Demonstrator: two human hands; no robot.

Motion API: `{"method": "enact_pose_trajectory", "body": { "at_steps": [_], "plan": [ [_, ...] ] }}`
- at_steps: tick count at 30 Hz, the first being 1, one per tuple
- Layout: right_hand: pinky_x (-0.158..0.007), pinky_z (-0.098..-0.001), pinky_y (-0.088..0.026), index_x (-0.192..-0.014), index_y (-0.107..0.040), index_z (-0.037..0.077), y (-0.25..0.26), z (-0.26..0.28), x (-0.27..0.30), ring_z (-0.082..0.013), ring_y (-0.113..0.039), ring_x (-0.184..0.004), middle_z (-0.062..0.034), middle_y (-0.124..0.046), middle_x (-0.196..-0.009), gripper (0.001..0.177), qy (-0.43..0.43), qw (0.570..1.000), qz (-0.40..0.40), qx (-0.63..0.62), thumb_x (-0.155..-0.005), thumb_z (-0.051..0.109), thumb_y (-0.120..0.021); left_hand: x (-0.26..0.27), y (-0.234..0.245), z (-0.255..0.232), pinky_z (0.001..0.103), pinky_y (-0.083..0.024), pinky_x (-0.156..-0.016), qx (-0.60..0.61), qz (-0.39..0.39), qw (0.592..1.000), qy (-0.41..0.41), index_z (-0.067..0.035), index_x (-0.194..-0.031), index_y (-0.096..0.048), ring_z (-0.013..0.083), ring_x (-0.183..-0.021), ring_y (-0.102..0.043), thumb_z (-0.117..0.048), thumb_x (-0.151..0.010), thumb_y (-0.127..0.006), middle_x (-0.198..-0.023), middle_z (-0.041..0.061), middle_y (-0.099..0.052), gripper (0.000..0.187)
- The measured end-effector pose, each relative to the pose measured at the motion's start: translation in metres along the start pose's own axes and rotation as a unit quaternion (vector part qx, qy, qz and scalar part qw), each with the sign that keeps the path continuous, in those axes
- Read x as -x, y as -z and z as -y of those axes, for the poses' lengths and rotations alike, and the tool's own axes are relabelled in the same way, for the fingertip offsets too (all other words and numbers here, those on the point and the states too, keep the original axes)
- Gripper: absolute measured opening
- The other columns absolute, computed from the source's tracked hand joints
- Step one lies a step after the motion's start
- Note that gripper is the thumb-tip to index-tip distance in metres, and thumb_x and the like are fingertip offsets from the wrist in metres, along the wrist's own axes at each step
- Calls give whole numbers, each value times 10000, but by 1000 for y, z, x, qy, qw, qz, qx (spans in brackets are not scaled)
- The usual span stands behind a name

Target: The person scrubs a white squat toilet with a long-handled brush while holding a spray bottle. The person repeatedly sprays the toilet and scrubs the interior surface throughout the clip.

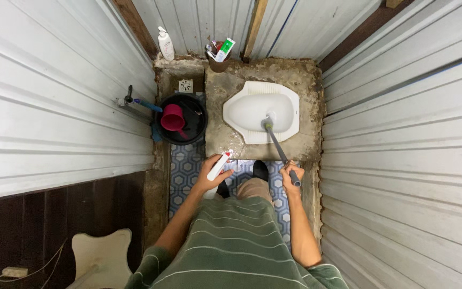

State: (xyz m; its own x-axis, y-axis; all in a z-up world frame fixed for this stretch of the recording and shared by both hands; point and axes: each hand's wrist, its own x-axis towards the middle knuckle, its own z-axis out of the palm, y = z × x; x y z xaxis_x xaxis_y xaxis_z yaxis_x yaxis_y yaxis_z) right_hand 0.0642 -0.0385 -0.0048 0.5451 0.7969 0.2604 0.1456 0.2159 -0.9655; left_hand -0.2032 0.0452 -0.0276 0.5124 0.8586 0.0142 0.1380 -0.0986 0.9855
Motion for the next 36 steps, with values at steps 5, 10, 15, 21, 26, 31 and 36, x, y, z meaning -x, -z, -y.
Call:
{"method": "enact_pose_trajectory", "body": {
  "at_steps": [5,10,15,21,26,31,36],
  "plan": [
    [-621,-299,-435,-603,-391,69,-17,7,-28,-112,-461,-630,-3,-464,-657,362,-79,979,-143,-117,-737,-115,-673,-13,-20,5,245,-452,-564,15,16,999,34,-37,-1054,-695,59,-625,-561,-120,-765,-865,-829,-3,-598,345],
    [-612,-280,-349,-626,-399,41,9,4,-43,-104,-399,-636,-19,-452,-669,346,-59,990,-47,-121,-809,-112,-648,-31,-44,3,248,-442,-568,-6,23,999,44,-52,-1043,-686,58,-628,-526,-132,-774,-874,-812,-6,-560,338],
    [-622,-301,-351,-672,-336,67,44,0,-46,-99,-347,-648,-10,-395,-676,387,-49,991,64,-108,-872,-81,-633,-52,-83,0,255,-445,-576,1,10,996,84,-65,-1017,-681,58,-627,-518,-117,-756,-874,-747,-18,-526,329],
    [-660,-314,-341,-681,-282,68,52,-15,-80,-120,-348,-654,-5,-348,-688,410,-47,990,65,-114,-805,-108,-630,-87,-120,-16,248,-452,-572,1,-13,998,65,-73,-1030,-686,52,-612,-535,-86,-731,-862,-714,-23,-559,348],
    [-628,-307,-321,-622,-311,76,57,-17,-95,-131,-365,-669,-5,-357,-686,398,-95,971,25,-217,-711,-166,-614,-101,-124,-26,248,-451,-575,-7,-47,997,66,-78,-1028,-692,53,-625,-533,-86,-739,-868,-735,-18,-570,339],
    [-666,-323,-364,-611,-323,80,44,-15,-91,-142,-393,-686,-6,-376,-674,417,-85,970,-13,-229,-697,-189,-630,-91,-115,-20,250,-445,-572,-23,-55,995,79,-76,-1019,-699,59,-629,-525,-95,-721,-882,-747,-12,-561,350],
    [-693,-337,-422,-624,-313,71,30,-4,-84,-147,-409,-678,-10,-378,-688,435,-95,969,-22,-225,-771,-152,-657,-78,-97,-8,248,-449,-570,-9,-39,996,84,-66,-1025,-696,58,-633,-532,-106,-718,-881,-785,-17,-585,361]
  ]
}}
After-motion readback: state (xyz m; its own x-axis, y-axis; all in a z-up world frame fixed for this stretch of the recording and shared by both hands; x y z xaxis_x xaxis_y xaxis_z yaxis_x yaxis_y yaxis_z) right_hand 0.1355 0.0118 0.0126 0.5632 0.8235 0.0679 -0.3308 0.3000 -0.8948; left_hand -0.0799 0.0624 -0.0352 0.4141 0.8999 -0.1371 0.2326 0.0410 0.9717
